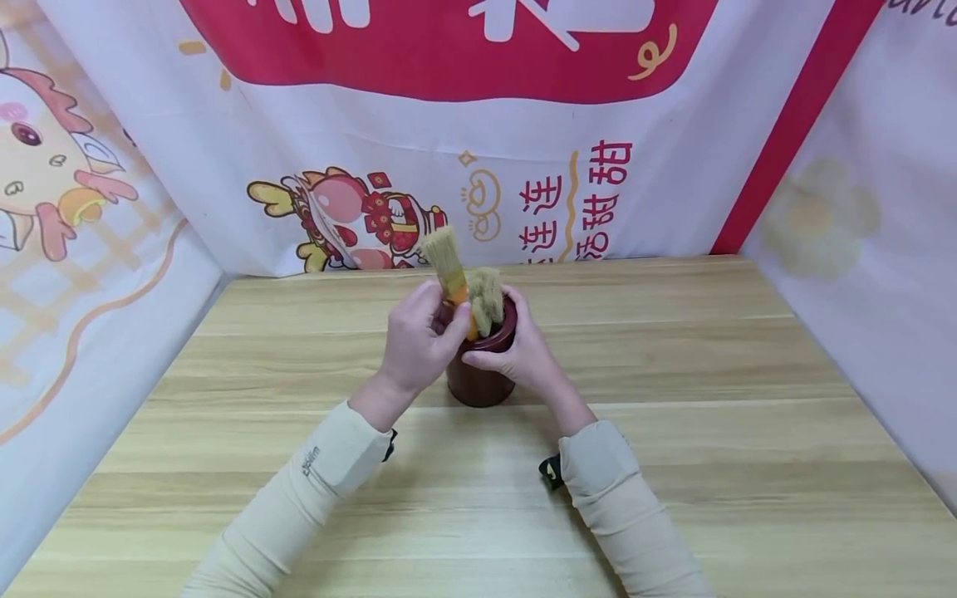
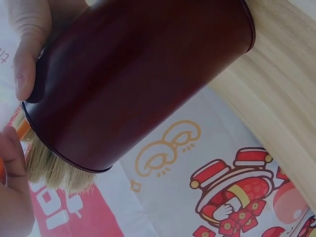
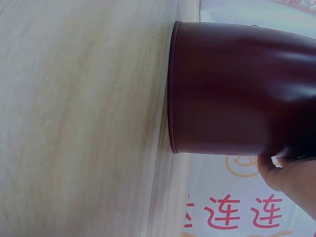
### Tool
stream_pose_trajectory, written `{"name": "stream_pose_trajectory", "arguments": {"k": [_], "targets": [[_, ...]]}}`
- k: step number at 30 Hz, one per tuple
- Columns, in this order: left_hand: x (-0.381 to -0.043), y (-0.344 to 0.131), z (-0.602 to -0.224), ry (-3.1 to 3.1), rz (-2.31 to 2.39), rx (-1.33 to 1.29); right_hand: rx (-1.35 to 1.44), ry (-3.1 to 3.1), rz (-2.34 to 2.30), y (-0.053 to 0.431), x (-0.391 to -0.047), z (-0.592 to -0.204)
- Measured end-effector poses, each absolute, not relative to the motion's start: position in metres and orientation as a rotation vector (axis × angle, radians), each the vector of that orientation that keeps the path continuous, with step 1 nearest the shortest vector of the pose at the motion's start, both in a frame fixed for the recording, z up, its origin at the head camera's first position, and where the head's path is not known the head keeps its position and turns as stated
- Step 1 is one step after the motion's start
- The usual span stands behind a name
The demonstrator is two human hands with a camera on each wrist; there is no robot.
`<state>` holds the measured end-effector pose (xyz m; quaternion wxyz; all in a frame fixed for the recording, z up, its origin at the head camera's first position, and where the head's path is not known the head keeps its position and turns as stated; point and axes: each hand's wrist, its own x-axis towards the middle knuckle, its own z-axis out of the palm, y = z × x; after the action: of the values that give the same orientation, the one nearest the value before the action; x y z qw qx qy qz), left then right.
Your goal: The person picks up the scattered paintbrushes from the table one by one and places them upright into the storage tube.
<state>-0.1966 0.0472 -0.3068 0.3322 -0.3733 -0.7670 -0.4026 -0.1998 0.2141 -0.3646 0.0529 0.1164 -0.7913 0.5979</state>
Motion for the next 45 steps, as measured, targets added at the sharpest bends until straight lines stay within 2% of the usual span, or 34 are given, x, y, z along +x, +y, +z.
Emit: {"name": "stream_pose_trajectory", "arguments": {"k": [21, 30, 45], "targets": [[-0.199, 0.043, -0.304, -2.190, -1.023, -1.068, 0.354, -2.393, 1.835, 0.215, -0.201, -0.364], [-0.202, 0.029, -0.296, -2.006, -1.185, -0.918, 0.360, -2.391, 1.820, 0.216, -0.202, -0.368], [-0.207, 0.027, -0.321, -1.947, -1.255, -0.881, 0.331, -2.382, 1.880, 0.216, -0.203, -0.367]]}}
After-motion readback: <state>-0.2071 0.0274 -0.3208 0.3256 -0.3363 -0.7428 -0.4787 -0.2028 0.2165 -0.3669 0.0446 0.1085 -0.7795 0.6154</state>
